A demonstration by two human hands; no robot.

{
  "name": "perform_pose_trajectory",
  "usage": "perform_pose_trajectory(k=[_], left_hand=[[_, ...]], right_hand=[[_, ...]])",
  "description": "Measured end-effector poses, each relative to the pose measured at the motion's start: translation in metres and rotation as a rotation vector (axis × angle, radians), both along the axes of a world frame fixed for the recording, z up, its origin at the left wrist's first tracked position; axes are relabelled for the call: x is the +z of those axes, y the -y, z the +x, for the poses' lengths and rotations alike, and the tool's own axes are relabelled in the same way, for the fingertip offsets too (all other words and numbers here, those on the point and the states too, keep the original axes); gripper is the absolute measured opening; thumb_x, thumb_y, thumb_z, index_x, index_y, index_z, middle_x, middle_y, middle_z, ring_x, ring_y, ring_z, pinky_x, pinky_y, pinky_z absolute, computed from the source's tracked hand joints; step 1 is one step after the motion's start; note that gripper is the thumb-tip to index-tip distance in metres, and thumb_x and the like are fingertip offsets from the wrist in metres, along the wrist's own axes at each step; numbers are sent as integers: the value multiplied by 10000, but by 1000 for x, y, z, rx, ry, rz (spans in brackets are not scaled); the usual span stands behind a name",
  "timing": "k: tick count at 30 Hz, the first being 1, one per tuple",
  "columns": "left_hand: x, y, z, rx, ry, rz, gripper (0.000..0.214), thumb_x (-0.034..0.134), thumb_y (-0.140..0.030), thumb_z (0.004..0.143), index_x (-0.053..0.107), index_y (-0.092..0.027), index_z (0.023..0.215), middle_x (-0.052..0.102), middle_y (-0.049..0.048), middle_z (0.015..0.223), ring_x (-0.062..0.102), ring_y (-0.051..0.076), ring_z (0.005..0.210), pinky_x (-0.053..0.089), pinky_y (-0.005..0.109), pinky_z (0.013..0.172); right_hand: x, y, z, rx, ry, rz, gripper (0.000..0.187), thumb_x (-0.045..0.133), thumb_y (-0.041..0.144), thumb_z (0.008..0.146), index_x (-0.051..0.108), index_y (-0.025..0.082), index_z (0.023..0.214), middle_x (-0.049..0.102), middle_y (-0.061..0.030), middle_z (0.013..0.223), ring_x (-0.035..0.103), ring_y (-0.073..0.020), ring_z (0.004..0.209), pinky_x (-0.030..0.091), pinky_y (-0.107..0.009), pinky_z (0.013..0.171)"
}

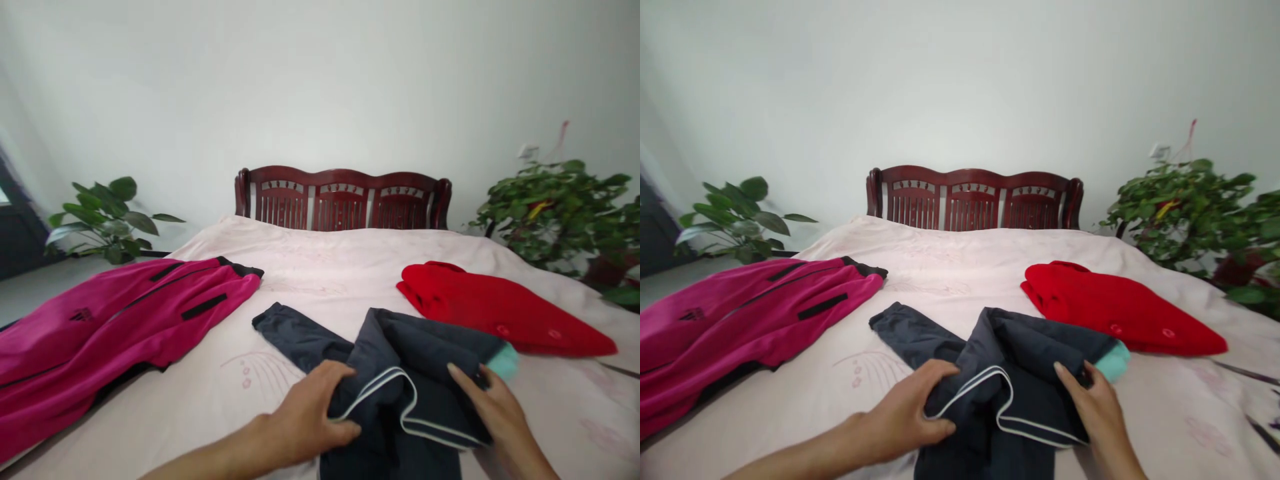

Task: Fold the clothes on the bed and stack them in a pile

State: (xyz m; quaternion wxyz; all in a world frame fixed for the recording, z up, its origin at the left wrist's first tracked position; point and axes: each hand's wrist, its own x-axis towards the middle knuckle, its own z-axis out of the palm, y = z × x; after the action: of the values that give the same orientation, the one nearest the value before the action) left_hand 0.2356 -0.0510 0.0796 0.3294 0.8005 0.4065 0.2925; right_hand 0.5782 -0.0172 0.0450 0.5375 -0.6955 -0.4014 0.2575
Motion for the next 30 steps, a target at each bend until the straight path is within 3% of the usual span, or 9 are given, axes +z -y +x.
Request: perform_pose_trajectory(k=[4,8,13,16,18,21,25,27,30], left_hand=[[-5,-3,14,111,-5,-18,136,539,-261,850,650,-233,923,667,14,877,598,183,828,449,285,760],[15,-12,-17,278,258,-143,302,462,-415,911,558,-204,718,575,-25,676,534,134,653,409,238,606],[40,-64,-64,532,643,-248,339,540,-530,830,593,-198,868,665,5,818,616,160,719,495,266,655],[34,-102,-94,760,614,-347,317,575,-446,804,597,-188,987,680,26,881,645,146,722,515,258,664],[24,-112,-114,866,560,-415,382,600,-409,795,574,-169,1091,675,43,896,647,139,678,512,260,623],[5,-96,-139,937,498,-511,544,671,-402,759,534,-127,1208,687,85,923,668,161,680,517,275,608],[-11,-47,-157,835,449,-619,796,755,-489,701,469,-121,1347,693,158,1135,704,227,929,545,286,742],[-13,-26,-158,788,415,-657,861,756,-552,685,457,-154,1387,671,162,1229,688,256,1027,549,302,788],[-14,-10,-148,771,372,-701,874,783,-559,649,480,-203,1388,684,135,1232,688,280,1048,560,330,810]], right_hand=[[18,0,-3,9,-231,-21,468,788,475,543,646,189,885,682,-19,724,633,-187,597,527,-276,502],[61,-15,6,-83,-373,263,350,792,363,532,588,213,775,574,53,646,542,-95,515,514,-207,487],[151,-98,1,-54,-296,447,241,706,291,712,604,196,910,609,8,808,588,-104,671,533,-244,671],[170,-143,-13,78,-122,351,290,664,277,761,620,182,1032,656,-62,1099,613,-154,976,495,-316,896],[154,-154,-21,206,-65,263,304,698,269,720,655,168,1004,677,-85,1123,615,-194,1036,477,-354,944],[95,-146,-23,436,68,111,316,685,213,663,683,147,972,707,-118,1086,645,-245,1044,473,-387,968],[15,-125,-8,344,272,43,361,686,224,606,691,154,960,716,-120,1079,622,-303,1118,449,-422,1016],[-7,-116,-4,279,136,22,335,693,260,620,683,169,942,735,-100,994,656,-306,1052,504,-414,944],[-18,-107,-12,259,-253,-3,300,721,244,624,661,189,912,746,-83,887,708,-282,893,566,-373,799]])
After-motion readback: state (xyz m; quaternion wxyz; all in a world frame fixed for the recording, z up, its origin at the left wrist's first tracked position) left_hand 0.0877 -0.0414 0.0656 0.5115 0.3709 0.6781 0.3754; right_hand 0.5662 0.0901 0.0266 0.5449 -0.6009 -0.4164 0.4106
